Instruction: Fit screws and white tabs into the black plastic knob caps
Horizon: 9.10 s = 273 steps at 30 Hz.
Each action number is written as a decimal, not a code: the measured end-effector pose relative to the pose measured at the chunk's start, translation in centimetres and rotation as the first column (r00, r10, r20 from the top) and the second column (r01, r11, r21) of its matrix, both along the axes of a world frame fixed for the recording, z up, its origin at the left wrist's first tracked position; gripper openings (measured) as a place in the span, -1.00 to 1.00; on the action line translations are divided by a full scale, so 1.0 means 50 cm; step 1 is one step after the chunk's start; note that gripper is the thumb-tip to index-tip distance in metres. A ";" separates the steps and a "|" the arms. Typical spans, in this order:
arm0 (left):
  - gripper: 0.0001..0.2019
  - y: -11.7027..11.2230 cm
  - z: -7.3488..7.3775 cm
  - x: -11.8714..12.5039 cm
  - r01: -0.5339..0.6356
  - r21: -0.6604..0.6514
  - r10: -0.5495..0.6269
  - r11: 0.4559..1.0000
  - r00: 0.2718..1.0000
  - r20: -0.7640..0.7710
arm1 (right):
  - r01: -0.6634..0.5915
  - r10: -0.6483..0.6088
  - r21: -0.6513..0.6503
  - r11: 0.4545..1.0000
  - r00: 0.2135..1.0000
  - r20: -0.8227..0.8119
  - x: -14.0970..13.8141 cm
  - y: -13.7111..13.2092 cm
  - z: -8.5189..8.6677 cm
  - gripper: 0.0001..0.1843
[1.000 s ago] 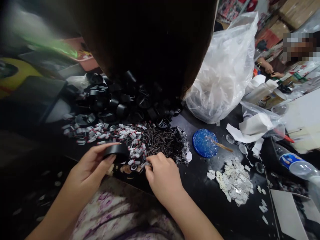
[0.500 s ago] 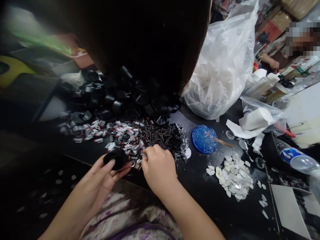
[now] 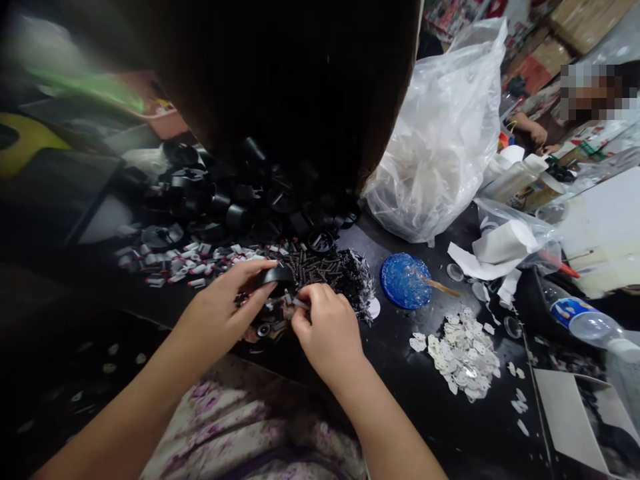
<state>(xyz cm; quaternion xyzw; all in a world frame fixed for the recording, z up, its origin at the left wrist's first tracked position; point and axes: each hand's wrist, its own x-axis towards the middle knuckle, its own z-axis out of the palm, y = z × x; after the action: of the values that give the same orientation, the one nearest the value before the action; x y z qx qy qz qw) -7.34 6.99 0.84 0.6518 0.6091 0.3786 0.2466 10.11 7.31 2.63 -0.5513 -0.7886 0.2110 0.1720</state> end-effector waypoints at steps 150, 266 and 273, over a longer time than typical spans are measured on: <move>-0.88 -0.116 -0.002 0.115 0.255 -0.357 0.076 0.899 0.711 0.699 | -0.061 0.108 0.106 0.992 0.845 -0.524 0.096 -0.118 0.016 -0.84; -0.80 -0.114 -0.037 0.112 0.517 -0.399 0.083 0.757 0.529 0.844 | -0.054 0.082 0.076 0.996 0.895 -0.439 0.111 -0.138 0.022 -0.77; -0.81 -0.113 -0.035 0.118 0.556 -0.419 0.183 0.718 0.430 0.884 | -0.072 0.098 0.075 0.995 0.885 -0.455 0.111 -0.138 0.027 -0.77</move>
<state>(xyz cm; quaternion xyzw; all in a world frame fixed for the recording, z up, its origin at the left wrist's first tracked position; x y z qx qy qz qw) -1.42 1.32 -0.89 0.2896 0.3943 0.3830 0.7835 15.67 0.41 3.98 -0.4460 -0.7549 0.3200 0.3589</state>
